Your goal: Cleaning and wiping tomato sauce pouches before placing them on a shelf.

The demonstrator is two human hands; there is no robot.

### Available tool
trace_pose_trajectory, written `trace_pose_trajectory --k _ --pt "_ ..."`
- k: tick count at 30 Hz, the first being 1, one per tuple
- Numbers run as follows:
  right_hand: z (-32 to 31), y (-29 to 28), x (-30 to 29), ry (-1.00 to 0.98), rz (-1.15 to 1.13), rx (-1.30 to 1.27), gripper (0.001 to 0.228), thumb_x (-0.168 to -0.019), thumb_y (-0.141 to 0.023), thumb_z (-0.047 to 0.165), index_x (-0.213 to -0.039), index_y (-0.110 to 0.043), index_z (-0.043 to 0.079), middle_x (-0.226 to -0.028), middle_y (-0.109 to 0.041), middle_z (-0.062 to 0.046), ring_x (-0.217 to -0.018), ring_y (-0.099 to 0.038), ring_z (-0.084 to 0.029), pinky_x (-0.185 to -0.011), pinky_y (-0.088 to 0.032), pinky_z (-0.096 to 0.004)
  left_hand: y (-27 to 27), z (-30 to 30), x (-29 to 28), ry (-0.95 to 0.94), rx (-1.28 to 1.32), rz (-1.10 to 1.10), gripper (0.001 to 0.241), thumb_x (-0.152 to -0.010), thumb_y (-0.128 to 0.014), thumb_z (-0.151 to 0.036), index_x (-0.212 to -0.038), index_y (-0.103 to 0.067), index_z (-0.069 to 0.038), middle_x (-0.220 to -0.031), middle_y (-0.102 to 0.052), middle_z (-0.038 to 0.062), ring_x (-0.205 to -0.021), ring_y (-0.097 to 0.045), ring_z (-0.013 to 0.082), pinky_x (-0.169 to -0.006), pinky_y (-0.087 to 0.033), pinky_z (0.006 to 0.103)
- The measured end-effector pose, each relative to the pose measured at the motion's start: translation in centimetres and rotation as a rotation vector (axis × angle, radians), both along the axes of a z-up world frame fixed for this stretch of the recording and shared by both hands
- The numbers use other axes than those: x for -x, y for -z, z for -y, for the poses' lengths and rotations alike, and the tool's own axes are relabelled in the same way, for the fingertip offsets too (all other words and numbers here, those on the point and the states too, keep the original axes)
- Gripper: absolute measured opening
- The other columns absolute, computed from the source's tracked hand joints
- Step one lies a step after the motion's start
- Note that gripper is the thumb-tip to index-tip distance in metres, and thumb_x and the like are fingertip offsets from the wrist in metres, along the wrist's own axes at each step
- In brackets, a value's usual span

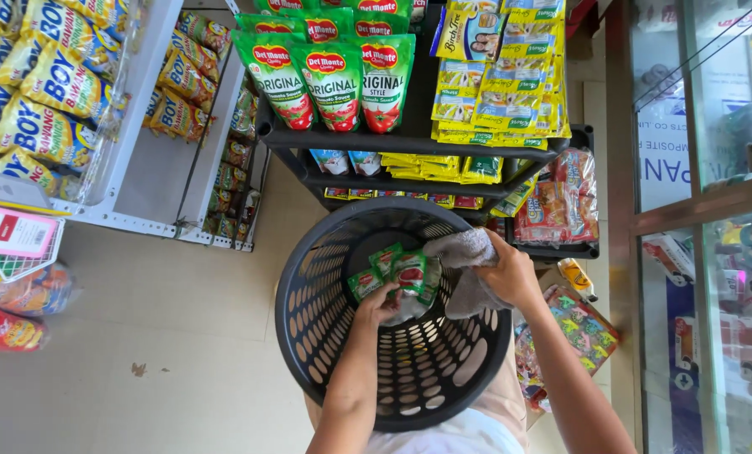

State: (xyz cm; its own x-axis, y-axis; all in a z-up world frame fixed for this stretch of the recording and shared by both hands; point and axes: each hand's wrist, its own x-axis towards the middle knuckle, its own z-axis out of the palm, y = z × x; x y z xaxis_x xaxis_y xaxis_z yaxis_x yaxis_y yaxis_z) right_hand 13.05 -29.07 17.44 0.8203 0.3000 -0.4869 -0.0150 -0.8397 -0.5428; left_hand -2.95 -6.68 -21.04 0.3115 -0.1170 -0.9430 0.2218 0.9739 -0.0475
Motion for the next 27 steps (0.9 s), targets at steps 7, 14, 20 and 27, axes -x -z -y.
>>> trace_pose_trajectory --k 7,14,20,27 --pt "-0.5 9.4 -2.4 -0.056 0.057 0.064 0.075 -0.079 -0.075 0.041 -0.148 -0.049 0.046 -0.121 -0.071 -0.027 -0.118 -0.064 -0.048 -0.11 -0.048 -0.053 -2.0 2.2 -0.7 -0.026 0.002 -0.011 0.036 -0.08 -0.079 -0.001 -0.098 -0.049 0.002 -0.09 -0.06 0.02 -0.065 -0.067 0.0224 -0.059 -0.062 0.0303" --pt "-0.5 15.1 -3.8 -0.06 0.104 0.085 0.077 -0.079 -0.073 0.044 -0.151 -0.045 0.043 -0.12 -0.072 -0.023 -0.113 -0.067 -0.047 -0.102 -0.052 -0.055 -15.8 2.2 -0.4 0.039 -0.043 0.135 0.034 -0.076 -0.074 -0.002 -0.09 -0.043 -0.005 -0.078 -0.052 0.009 -0.055 -0.063 0.0163 -0.071 -0.068 0.0465" --pt "-1.4 11.5 -1.4 -0.116 0.333 0.027 0.075 -0.086 -0.068 0.025 -0.155 -0.039 0.019 -0.12 -0.063 -0.027 -0.111 -0.062 -0.052 -0.093 -0.054 -0.059 -20.7 2.1 0.0 0.333 -0.269 0.381 0.025 -0.073 -0.075 -0.013 -0.089 -0.056 -0.009 -0.074 -0.055 0.006 -0.052 -0.058 0.0157 -0.077 -0.064 0.0462" --pt "-1.5 8.9 -1.4 -0.085 0.666 -0.194 0.068 -0.082 -0.065 0.003 -0.149 -0.052 0.008 -0.117 -0.049 -0.021 -0.103 -0.057 -0.051 -0.085 -0.055 -0.057 -31.1 1.5 0.8 0.527 -0.583 0.651 0.065 -0.092 -0.054 -0.074 -0.098 -0.068 -0.011 -0.084 -0.062 0.005 -0.064 -0.061 0.0148 -0.052 -0.052 0.0269"
